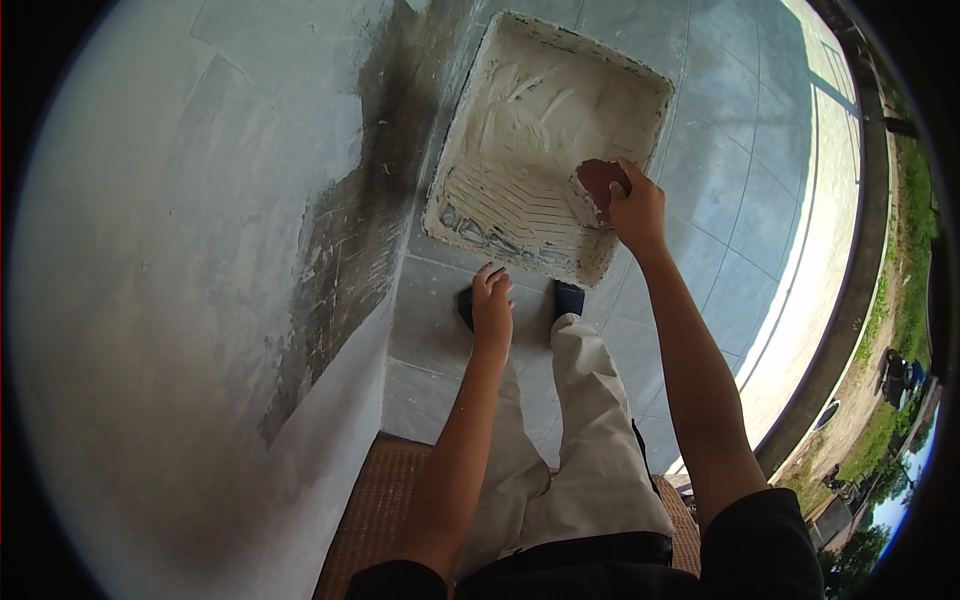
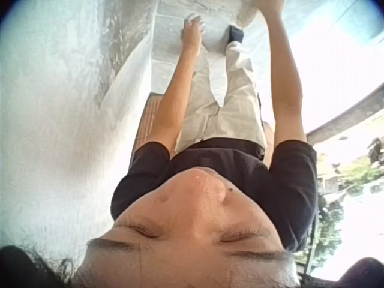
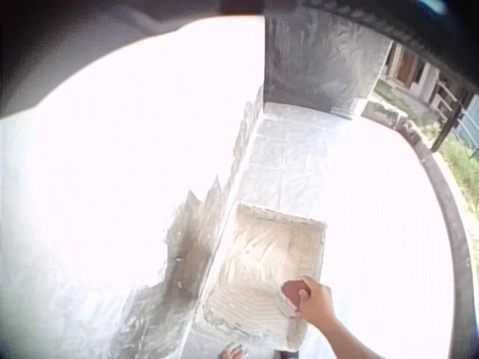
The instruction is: The person applies wall putty from a bucket onto an exterior wall, then smooths it with a putty knife.
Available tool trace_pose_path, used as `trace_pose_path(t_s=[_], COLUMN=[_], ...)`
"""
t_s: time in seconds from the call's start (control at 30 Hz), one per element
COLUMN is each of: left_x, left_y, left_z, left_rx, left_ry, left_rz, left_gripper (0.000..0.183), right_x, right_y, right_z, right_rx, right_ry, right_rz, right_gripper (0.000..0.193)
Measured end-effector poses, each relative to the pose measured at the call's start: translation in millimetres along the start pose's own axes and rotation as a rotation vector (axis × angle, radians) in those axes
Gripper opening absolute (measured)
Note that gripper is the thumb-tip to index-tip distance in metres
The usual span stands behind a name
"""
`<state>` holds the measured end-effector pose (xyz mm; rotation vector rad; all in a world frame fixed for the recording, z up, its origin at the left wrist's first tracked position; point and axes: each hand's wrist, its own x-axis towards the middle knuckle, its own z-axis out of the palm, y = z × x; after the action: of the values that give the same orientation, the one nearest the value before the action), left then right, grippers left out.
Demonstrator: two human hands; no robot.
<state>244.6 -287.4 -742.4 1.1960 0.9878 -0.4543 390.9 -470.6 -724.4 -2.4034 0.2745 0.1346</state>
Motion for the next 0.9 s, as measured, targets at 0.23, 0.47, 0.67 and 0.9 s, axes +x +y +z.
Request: trace_pose_path(t_s=[0.23, 0.47, 0.67, 0.9], left_x=[1.4, 1.4, 0.1, 3.0], left_y=[5.4, 10.0, 6.3, 4.6], left_z=[1.9, 7.0, 7.3, 4.6], left_rx=[-0.003, -0.023, -0.059, -0.083], left_ry=[0.018, 0.022, 0.014, 0.021], left_rz=[0.015, 0.007, 0.019, 0.03], left_gripper=[0.06, 0.062, 0.063, 0.062], right_x=[-23.9, -47.4, -7.8, 39.2], right_y=[-8.3, -36.7, -39.7, -39.6], right_z=[17.7, 58.5, 47.1, 37.4], right_rx=[-0.041, 0.061, 0.259, 0.132], right_ry=[0.174, 0.202, 0.035, -0.12], right_rz=[0.065, 0.063, -0.064, -0.355], right_gripper=[0.036, 0.032, 0.033, 0.036])
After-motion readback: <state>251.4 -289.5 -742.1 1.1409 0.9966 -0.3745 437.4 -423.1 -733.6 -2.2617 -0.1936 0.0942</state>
